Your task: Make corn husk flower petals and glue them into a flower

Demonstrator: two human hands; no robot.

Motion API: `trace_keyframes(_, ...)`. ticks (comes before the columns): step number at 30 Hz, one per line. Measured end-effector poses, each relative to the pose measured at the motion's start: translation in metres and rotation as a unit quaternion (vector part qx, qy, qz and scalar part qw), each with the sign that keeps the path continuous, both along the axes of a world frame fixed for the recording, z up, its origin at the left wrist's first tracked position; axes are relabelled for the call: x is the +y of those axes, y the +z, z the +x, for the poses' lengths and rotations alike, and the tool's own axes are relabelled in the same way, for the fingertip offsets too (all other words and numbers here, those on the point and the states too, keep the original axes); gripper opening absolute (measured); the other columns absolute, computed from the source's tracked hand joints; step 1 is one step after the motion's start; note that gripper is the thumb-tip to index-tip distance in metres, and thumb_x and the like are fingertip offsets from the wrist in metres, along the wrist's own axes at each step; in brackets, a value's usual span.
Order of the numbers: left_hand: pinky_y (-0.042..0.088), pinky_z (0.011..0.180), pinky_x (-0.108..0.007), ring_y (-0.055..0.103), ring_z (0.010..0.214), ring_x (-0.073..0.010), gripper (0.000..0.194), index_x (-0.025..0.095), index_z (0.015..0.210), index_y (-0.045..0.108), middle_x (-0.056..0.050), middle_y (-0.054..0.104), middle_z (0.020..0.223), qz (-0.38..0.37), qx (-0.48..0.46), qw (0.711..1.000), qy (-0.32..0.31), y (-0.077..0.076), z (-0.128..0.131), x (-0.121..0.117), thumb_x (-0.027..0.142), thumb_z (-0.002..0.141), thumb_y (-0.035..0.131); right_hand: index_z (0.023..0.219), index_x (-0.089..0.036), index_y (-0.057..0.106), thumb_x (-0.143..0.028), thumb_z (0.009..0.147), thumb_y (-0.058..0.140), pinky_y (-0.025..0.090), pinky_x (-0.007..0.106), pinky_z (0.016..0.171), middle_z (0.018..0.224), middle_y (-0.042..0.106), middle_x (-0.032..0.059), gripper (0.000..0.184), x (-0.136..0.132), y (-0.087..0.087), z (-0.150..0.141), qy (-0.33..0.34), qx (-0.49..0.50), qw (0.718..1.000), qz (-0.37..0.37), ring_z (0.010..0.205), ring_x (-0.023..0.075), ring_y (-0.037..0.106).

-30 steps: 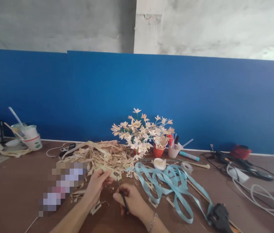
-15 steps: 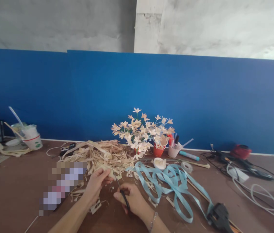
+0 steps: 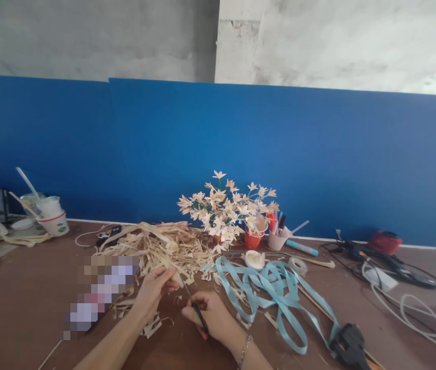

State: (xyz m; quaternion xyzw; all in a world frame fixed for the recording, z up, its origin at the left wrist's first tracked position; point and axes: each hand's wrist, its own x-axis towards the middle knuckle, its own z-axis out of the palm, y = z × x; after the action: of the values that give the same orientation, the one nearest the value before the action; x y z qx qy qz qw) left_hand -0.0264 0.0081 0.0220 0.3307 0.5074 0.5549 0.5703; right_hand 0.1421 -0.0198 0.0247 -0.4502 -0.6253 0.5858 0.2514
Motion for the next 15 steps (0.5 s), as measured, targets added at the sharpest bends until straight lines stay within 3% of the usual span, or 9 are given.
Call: trace_keyframes(15,0.042,0.044,-0.017,0.060,0.047,-0.0115,0.034,0.014,0.061,0.058,0.002,0.060,0.051,-0.034,-0.024,0.998,-0.051,0.0066,-0.0072,-0.0002,0.044,0.056,0.074,0.073,-0.016,0.054,-0.042,0.073,0.059,0.023,0.015,0.032,0.041,0.041,-0.0089,0.026,0.0030,-0.0034,0.0093,0.048,-0.025,0.999,0.002,0.031,0.0045,0.036)
